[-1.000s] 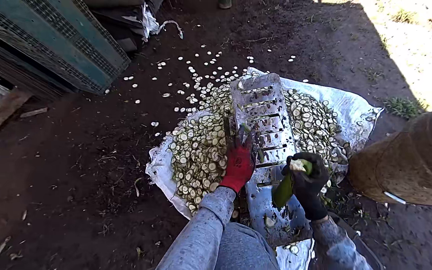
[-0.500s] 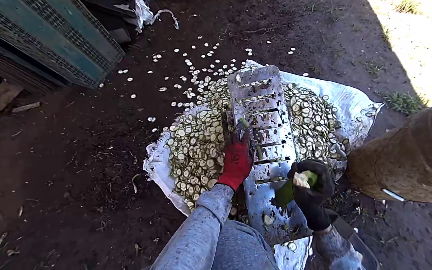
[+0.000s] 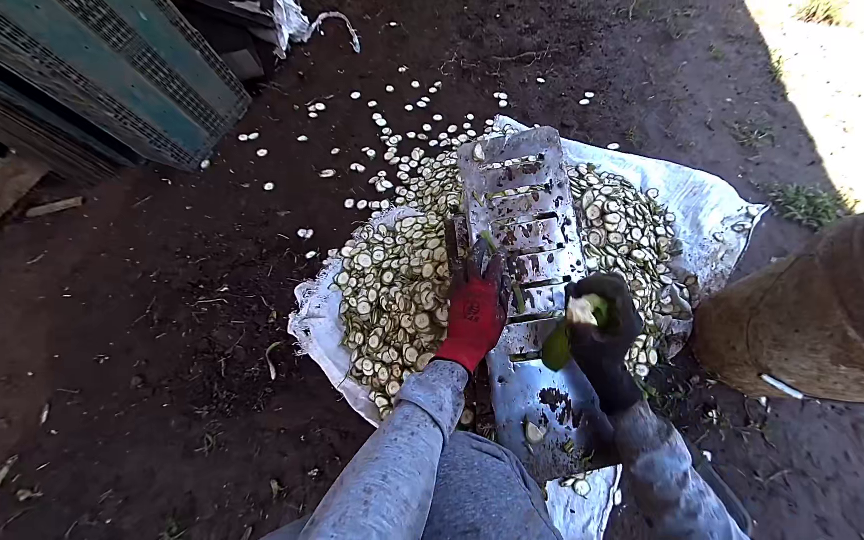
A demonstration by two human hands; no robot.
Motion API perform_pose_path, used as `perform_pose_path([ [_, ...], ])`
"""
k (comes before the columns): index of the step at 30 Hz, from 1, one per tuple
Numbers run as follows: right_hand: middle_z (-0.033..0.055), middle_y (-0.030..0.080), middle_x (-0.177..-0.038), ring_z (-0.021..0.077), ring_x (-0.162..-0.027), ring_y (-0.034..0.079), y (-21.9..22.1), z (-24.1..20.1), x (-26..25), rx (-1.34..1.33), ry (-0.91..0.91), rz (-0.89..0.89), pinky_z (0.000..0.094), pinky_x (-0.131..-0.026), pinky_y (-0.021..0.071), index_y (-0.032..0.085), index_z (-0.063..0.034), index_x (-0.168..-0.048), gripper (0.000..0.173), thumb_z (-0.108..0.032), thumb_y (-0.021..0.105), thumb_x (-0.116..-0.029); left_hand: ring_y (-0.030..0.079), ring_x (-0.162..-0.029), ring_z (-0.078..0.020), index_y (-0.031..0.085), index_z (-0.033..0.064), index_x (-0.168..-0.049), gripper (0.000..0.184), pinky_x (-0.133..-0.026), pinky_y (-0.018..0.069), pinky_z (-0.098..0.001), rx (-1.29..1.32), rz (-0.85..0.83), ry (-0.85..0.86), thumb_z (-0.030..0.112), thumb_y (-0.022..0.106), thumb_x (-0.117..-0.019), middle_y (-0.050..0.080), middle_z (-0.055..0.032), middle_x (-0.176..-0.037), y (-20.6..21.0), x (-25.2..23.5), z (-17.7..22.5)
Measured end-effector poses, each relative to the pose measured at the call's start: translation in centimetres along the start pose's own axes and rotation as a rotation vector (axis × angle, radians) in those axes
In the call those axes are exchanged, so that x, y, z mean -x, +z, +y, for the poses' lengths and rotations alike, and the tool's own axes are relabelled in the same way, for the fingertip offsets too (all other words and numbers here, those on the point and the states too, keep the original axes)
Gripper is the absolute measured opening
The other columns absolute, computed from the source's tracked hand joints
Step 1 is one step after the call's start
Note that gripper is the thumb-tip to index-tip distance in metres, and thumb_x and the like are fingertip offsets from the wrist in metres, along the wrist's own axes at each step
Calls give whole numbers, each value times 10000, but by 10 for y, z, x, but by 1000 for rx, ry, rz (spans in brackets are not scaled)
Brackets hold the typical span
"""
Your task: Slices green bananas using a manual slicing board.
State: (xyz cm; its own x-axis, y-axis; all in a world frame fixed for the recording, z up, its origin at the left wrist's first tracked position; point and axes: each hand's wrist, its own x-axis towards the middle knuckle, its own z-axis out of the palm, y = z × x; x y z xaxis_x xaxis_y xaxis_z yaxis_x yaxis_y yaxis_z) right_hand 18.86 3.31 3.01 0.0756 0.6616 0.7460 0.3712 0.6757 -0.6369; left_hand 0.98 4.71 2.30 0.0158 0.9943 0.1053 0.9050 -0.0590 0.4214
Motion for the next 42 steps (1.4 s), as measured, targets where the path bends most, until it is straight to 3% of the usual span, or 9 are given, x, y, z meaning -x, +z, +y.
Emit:
perform_pose_path([
  [3, 40, 680, -888, 71, -856, 660, -13, -7, 20, 22, -32, -50, 210, -772, 558, 632, -79, -974, 213, -274, 671, -900, 454, -1333, -554, 464, 72, -1531, 603, -1029, 429, -650, 13, -16, -25, 179, 650, -968, 394, -363, -1512, -1, -2, 3],
  [7, 210, 691, -952, 287, -806, 679, 48, 52, -83, 208, 9, -81, 435, -701, 553, 680, 55, -1046, 262, -141, 682, -873, 447, -1359, -537, 449, 63, -1538, 597, -1056, 426, -635, -14, -28, -13, 188, 637, -985, 385, -346, -1534, 2, -1, 0],
  [11, 216, 674, -1110, 348, -961, 692, 88, 75, -155, 368, 81, -116, 492, -774, 562, 674, -4, -1129, 240, -132, 645, -929, 439, -1376, -513, 443, 94, -1550, 618, -1061, 427, -621, -22, -56, -26, 188, 654, -976, 363, -322, -1561, -3, -2, -1],
  [14, 208, 668, -1016, 331, -897, 672, 46, 46, -98, 312, 54, -110, 483, -739, 548, 672, 20, -1044, 232, -136, 677, -872, 446, -1365, -526, 451, 83, -1543, 595, -1060, 426, -628, -20, -43, -6, 195, 638, -989, 365, -331, -1556, -2, 0, 0],
  [19, 66, 664, -804, 101, -799, 664, -33, -25, 40, 228, 0, -93, 193, -735, 551, 612, -78, -838, 165, -199, 716, -883, 407, -1392, -529, 452, 95, -1545, 597, -1058, 406, -644, 6, -38, -30, 201, 633, -986, 335, -315, -1584, -2, 1, 4],
  [24, 243, 676, -949, 398, -862, 676, 38, 45, -67, 364, -118, -131, 513, -693, 531, 675, 40, -948, 244, -99, 722, -753, 415, -1390, -526, 441, 87, -1550, 624, -1075, 407, -632, 11, -55, -21, 179, 657, -972, 343, -321, -1576, 1, 1, 2],
  [28, 216, 667, -1031, 375, -945, 684, 91, 80, -153, 451, -28, -193, 495, -773, 563, 672, 22, -1029, 227, -137, 726, -877, 424, -1394, -505, 434, 112, -1560, 594, -1075, 415, -632, -7, -44, -16, 219, 620, -1006, 313, -272, -1617, 2, -3, -2],
  [36, 96, 666, -764, 166, -713, 646, -7, -29, 37, 244, 81, -199, 296, -660, 541, 675, -45, -747, 275, -284, 697, -881, 472, -1326, -531, 490, 111, -1518, 591, -985, 456, -660, 35, 10, 13, 195, 668, -961, 351, -271, -1595, 1, -2, 1],
  [42, 218, 695, -977, 380, -963, 679, 69, 59, -99, 505, -13, -181, 501, -821, 543, 739, 12, -953, 316, -283, 631, -982, 458, -1357, -507, 482, 118, -1528, 556, -1032, 436, -651, 38, 28, 41, 209, 620, -997, 343, -234, -1616, 7, 0, -7],
])
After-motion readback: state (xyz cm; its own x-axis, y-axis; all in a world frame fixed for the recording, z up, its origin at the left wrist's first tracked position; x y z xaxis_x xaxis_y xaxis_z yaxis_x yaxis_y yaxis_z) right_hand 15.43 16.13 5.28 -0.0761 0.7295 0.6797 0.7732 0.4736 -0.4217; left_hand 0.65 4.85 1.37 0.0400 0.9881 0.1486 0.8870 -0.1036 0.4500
